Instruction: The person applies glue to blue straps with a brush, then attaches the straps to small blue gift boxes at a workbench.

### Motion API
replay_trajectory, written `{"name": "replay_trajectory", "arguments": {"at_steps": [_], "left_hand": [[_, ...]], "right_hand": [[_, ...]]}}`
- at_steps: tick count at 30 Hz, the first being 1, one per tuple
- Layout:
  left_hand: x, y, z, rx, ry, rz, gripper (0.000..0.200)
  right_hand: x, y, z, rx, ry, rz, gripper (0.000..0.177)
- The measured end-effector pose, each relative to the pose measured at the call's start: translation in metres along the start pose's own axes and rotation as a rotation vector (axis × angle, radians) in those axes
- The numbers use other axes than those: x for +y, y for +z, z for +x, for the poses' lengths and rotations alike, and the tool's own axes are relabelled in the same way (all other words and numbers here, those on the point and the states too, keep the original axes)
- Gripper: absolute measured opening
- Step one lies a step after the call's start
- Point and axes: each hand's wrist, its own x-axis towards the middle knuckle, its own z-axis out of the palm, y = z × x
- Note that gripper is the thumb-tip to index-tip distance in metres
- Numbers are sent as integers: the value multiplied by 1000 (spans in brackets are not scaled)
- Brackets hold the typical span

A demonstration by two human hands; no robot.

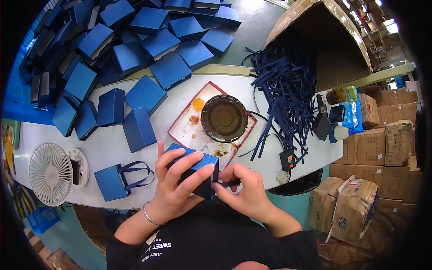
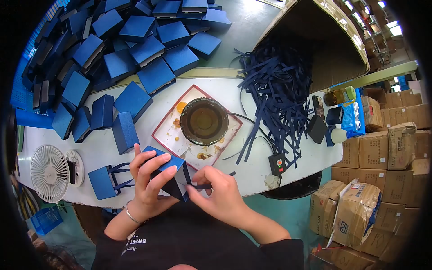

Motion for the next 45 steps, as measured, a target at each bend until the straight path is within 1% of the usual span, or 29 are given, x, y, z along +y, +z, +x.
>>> {"name": "replay_trajectory", "arguments": {"at_steps": [4, 5, 6, 10, 16, 19, 22, 26, 30, 31, 32, 34, 37, 40, 41, 44, 45], "left_hand": [[1, 2, 1, -11, -16, -38, 73], [2, 2, 1, -26, -5, -29, 74], [2, 2, 1, -39, 5, -18, 74], [4, 4, 1, 9, -20, -85, 75], [2, 2, 2, -31, 10, -44, 78], [2, 2, 3, -59, -38, -50, 79], [2, 2, 3, -72, -59, -72, 81], [0, 3, 3, -72, -106, -101, 84], [-4, -2, 4, -83, -136, -77, 89], [-7, -3, 4, -81, -141, -69, 89], [-9, -4, 3, -80, -145, -63, 90], [-14, -6, 1, -85, -160, -58, 90], [-17, -6, -3, -73, -175, -33, 89], [-19, -6, -5, -111, -144, 61, 94], [-20, -4, -8, -112, -141, 57, 96], [-18, 0, -15, -108, -172, 20, 86], [-18, 1, -18, -107, -167, 12, 85]], "right_hand": [[3, 0, 4, -38, -110, -55, 22], [11, 4, 2, -59, -62, -58, 20], [10, 4, 2, -61, -60, -69, 20], [10, 3, 3, -60, -84, -56, 21], [13, 4, 0, -52, -57, -66, 21], [12, 6, -1, -65, -11, -106, 22], [9, 2, -1, -103, -22, -125, 23], [6, -9, 1, -206, 52, -61, 24], [21, -32, -5, -197, 104, 30, 25], [26, -43, -9, -181, 128, 34, 22], [33, -59, -12, -196, 117, -30, 20], [41, -84, -21, -148, 228, -2, 18], [59, -116, -40, -32, 250, 66, 17], [72, -130, -54, 79, 259, 277, 15], [76, -130, -57, 125, 247, 343, 13], [85, -104, -51, 340, 94, 692, 17], [96, -96, -48, 322, -8, 779, 15]]}}
